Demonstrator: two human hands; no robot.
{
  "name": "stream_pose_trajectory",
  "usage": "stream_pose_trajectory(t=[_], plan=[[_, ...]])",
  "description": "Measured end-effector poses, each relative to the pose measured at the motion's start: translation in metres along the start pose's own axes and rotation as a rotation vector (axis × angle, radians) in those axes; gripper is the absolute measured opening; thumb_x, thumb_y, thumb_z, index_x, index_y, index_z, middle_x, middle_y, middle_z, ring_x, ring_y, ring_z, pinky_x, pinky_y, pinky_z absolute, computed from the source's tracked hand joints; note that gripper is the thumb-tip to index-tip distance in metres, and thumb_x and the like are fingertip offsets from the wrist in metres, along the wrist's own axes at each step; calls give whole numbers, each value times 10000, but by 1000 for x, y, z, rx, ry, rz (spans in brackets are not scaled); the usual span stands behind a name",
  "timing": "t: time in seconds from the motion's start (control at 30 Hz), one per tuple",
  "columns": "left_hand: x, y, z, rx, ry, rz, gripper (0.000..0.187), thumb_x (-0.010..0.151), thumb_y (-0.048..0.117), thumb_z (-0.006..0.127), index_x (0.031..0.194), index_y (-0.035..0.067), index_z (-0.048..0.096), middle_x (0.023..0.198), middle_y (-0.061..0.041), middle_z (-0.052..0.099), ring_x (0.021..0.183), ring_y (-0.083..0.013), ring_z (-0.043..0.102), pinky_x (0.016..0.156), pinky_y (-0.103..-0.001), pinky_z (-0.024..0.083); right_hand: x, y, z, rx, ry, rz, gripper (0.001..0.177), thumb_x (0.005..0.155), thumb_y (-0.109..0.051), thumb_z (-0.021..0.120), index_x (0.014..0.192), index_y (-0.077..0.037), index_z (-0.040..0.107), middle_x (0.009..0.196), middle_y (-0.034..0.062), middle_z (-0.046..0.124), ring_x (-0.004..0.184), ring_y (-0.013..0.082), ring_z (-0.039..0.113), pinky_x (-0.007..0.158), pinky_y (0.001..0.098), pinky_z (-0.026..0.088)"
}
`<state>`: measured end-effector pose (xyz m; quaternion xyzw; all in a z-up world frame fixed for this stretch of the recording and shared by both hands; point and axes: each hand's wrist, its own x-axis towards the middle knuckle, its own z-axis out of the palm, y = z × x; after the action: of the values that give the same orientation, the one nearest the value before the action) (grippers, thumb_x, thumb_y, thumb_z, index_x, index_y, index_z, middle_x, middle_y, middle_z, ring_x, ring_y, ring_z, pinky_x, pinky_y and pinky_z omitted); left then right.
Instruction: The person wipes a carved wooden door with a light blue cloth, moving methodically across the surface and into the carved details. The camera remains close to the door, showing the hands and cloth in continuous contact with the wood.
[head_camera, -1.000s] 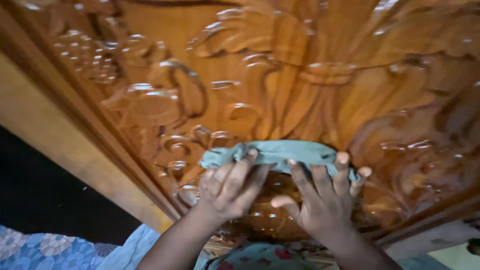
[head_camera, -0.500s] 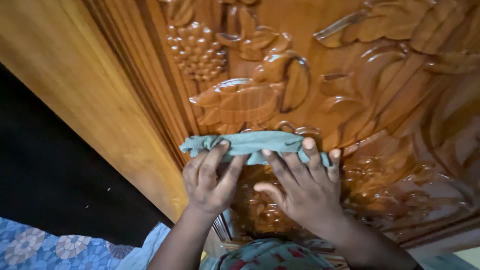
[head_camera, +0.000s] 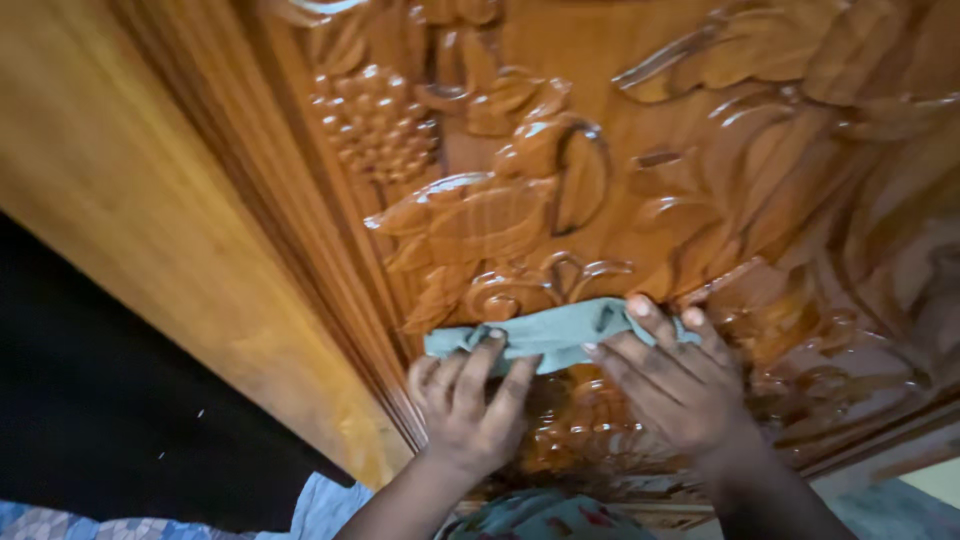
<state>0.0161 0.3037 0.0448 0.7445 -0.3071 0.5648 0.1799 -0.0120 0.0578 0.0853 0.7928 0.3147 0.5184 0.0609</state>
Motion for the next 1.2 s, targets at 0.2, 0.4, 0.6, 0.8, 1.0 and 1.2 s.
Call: stream_pose_trajectory(t=[0.2, 0.4, 0.6, 0.8, 1.0, 1.2], plan=[[12, 56, 44, -1, 37, 62, 296, 966, 314, 748, 1249, 226, 754, 1351, -32, 607, 1060, -187, 507, 1040, -404, 309, -50, 50, -24, -74, -14, 80, 252, 920, -88, 604, 1058, -116, 813, 1064, 87, 747, 1261, 325, 645, 1200, 505, 322], [28, 115, 91, -17, 65, 107, 313, 1001, 452, 720, 1217, 228, 741, 1358, -8, 609, 1080, -167, 479, 1051, -418, 271, -109, 106, -42, -128, 22, 99, 157, 942, -117, 668, 984, -130, 819, 1007, 80, 751, 1232, 332, 667, 1202, 501, 314], [45, 168, 129, -65, 0, 129, 349, 1019, 491, 732, 1241, 221, 747, 1358, -7, 604, 1123, -171, 472, 1091, -416, 247, -157, 154, -57, -102, 66, 126, 73, 968, -108, 754, 906, -135, 781, 1034, 72, 754, 1248, 330, 667, 1235, 506, 284], [61, 217, 160, -25, 66, 120, 332, 1017, 497, 746, 1213, 230, 721, 1363, -15, 596, 1194, -179, 478, 1146, -460, 191, -193, 192, -76, -155, 43, 123, 117, 917, -106, 724, 962, -138, 828, 1087, 68, 745, 1225, 333, 661, 1210, 515, 322], [76, 257, 179, -56, 45, 206, 323, 1053, 458, 718, 1283, 235, 761, 1428, 48, 571, 1327, -185, 420, 1181, -443, 148, -233, 224, -84, -186, 107, 185, 129, 951, -52, 693, 947, -120, 803, 1040, 86, 724, 1235, 366, 673, 1213, 553, 344], [87, 280, 198, -40, 22, 285, 183, 1030, 341, 780, 1200, 273, 773, 1367, 156, 637, 1177, -40, 547, 989, -287, 293, -294, 238, -77, -156, 120, 260, 162, 983, -206, 717, 1051, -65, 759, 1222, 180, 693, 1377, 435, 541, 1247, 602, 286]])
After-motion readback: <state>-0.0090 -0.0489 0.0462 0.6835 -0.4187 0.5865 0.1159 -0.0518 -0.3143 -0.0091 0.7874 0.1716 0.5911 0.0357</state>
